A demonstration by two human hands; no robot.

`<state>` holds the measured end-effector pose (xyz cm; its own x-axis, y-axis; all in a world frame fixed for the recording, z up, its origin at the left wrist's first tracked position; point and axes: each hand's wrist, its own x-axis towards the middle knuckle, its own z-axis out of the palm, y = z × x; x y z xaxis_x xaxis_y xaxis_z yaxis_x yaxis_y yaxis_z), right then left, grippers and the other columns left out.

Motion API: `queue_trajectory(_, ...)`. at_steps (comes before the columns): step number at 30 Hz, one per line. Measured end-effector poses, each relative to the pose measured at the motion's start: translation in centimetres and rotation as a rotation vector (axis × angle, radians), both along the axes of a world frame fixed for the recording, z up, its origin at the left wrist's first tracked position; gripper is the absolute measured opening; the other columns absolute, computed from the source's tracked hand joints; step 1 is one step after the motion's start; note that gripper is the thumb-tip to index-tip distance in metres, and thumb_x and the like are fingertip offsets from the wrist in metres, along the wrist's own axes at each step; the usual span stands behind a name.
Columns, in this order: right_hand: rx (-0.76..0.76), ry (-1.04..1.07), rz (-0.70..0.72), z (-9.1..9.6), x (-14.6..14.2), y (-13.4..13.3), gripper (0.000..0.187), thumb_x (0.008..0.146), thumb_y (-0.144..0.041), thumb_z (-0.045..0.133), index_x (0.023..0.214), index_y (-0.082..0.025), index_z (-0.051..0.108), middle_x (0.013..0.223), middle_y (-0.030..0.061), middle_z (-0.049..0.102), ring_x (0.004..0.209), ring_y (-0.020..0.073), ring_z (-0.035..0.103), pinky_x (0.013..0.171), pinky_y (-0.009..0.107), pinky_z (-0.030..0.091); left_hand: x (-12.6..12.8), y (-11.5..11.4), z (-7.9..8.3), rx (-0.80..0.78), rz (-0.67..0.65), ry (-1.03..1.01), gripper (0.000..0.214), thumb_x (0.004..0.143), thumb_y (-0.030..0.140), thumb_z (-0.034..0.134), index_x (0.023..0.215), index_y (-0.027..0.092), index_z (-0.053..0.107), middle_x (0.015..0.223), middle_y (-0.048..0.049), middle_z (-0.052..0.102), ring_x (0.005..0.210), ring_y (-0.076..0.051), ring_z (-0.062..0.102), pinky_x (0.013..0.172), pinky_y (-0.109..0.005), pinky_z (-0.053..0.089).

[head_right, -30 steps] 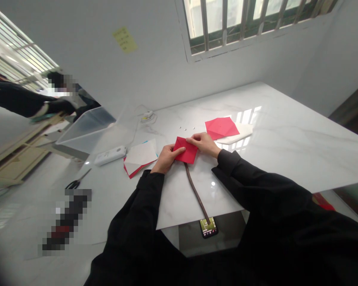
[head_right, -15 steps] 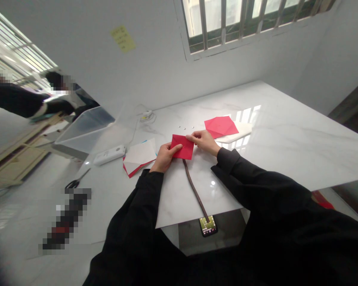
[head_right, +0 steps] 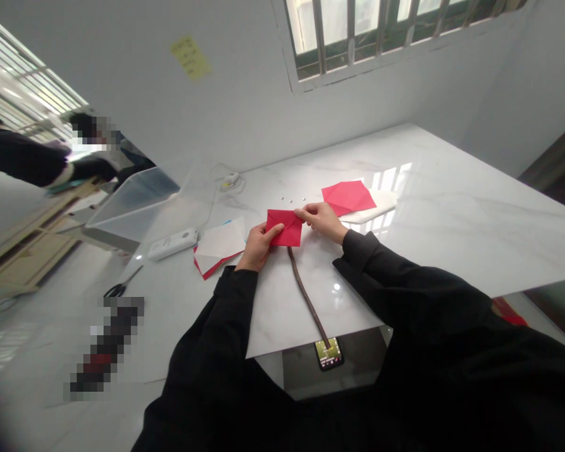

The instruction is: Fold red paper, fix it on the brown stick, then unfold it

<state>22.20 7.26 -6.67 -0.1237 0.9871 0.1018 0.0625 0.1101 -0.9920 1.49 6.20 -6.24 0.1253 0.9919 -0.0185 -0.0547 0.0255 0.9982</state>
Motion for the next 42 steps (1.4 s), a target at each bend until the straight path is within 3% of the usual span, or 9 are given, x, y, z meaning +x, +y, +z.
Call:
queue_trajectory(9, 0.052, 0.012, -0.072, 0.56, -0.10, -0.14, 0.055, 0.074, -0.070, 0.074, 0.073, -0.017, 0.061, 0.065, 0.0003, 0.056, 0.059, 0.0111, 0.045, 0.053, 0.025, 0.036, -0.13, 0.11, -0.06, 0.016, -0.004, 0.001, 0.049, 0.066, 0.047, 0.088, 0.097, 0.011, 0.076, 0.093, -0.0089, 0.077, 0.079, -0.019, 0.067, 0.075, -0.030, 0.050)
queue_trajectory(17, -0.014, 0.068, -0.047, 0.25, 0.03, 0.07, 0.052, 0.071, -0.065, 0.079, 0.078, -0.016, 0.065, 0.068, -0.0008, 0.057, 0.059, 0.0094, 0.046, 0.053, 0.023, 0.037, -0.12, 0.32, -0.36, 0.020, 0.008, 0.000, 0.048, 0.066, 0.045, 0.088, 0.097, 0.011, 0.077, 0.092, -0.0086, 0.077, 0.076, -0.017, 0.065, 0.072, -0.028, 0.049)
queue_trajectory(25, -0.075, 0.026, 0.171, -0.30, -0.62, -0.35, 0.045, 0.074, -0.057, 0.082, 0.084, -0.014, 0.070, 0.069, 0.0020, 0.064, 0.057, 0.0102, 0.052, 0.052, 0.023, 0.043, 0.14, 0.16, -0.34, 0.029, 0.006, -0.014, 0.049, 0.067, 0.047, 0.087, 0.099, 0.011, 0.076, 0.090, -0.0084, 0.077, 0.080, -0.020, 0.068, 0.078, -0.032, 0.053)
queue_trajectory(42, -0.092, -0.065, 0.172, -0.02, -0.76, -0.62, 0.040, 0.079, -0.052, 0.080, 0.073, -0.015, 0.067, 0.056, 0.0015, 0.059, 0.048, 0.0104, 0.050, 0.045, 0.024, 0.040, 0.62, -0.14, -0.42, 0.052, -0.053, -0.002, 0.051, 0.069, 0.050, 0.086, 0.101, 0.012, 0.076, 0.095, -0.0095, 0.078, 0.082, -0.021, 0.071, 0.082, -0.034, 0.055)
